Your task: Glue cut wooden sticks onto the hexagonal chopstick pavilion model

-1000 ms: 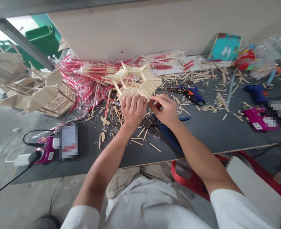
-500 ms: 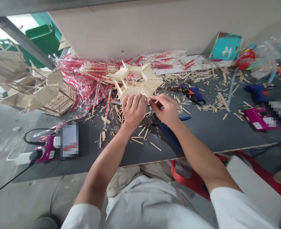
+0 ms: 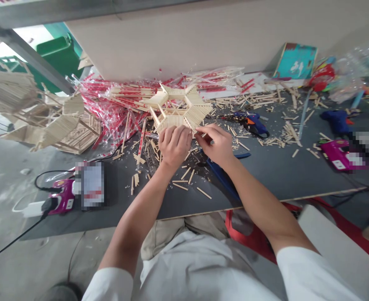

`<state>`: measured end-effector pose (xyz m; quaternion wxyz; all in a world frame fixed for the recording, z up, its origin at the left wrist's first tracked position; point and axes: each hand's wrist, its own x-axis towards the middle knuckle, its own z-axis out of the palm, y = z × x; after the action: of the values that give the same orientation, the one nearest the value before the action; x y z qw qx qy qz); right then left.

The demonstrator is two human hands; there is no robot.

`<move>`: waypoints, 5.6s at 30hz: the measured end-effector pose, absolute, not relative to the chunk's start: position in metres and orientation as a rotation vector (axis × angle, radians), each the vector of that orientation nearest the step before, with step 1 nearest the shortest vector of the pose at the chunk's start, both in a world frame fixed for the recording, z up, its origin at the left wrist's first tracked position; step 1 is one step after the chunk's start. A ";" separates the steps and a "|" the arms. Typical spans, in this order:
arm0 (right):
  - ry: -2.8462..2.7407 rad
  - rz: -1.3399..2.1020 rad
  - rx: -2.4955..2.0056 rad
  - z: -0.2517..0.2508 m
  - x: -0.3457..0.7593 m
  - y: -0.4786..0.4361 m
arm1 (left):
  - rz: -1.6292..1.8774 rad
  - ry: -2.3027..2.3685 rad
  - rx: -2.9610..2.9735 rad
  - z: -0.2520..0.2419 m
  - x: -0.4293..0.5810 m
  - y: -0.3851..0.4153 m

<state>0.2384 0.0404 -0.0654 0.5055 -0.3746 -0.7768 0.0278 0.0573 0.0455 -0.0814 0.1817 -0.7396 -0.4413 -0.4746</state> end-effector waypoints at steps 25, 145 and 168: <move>-1.905 0.116 -0.913 -0.064 0.240 0.040 | -1.150 -1.207 -2.050 -0.071 0.062 0.042; -1.772 0.470 -1.094 -0.077 0.237 0.044 | -2.123 -2.024 -2.305 -0.037 -0.008 0.048; -1.802 0.470 -1.081 -0.078 0.238 0.044 | -1.944 -2.038 -1.972 -0.053 0.010 0.054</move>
<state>0.2384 0.0445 -0.0780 0.4745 -0.4418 -0.7367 0.1923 0.0098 0.0539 -0.0534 -0.1479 -0.5671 -0.5863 -0.5592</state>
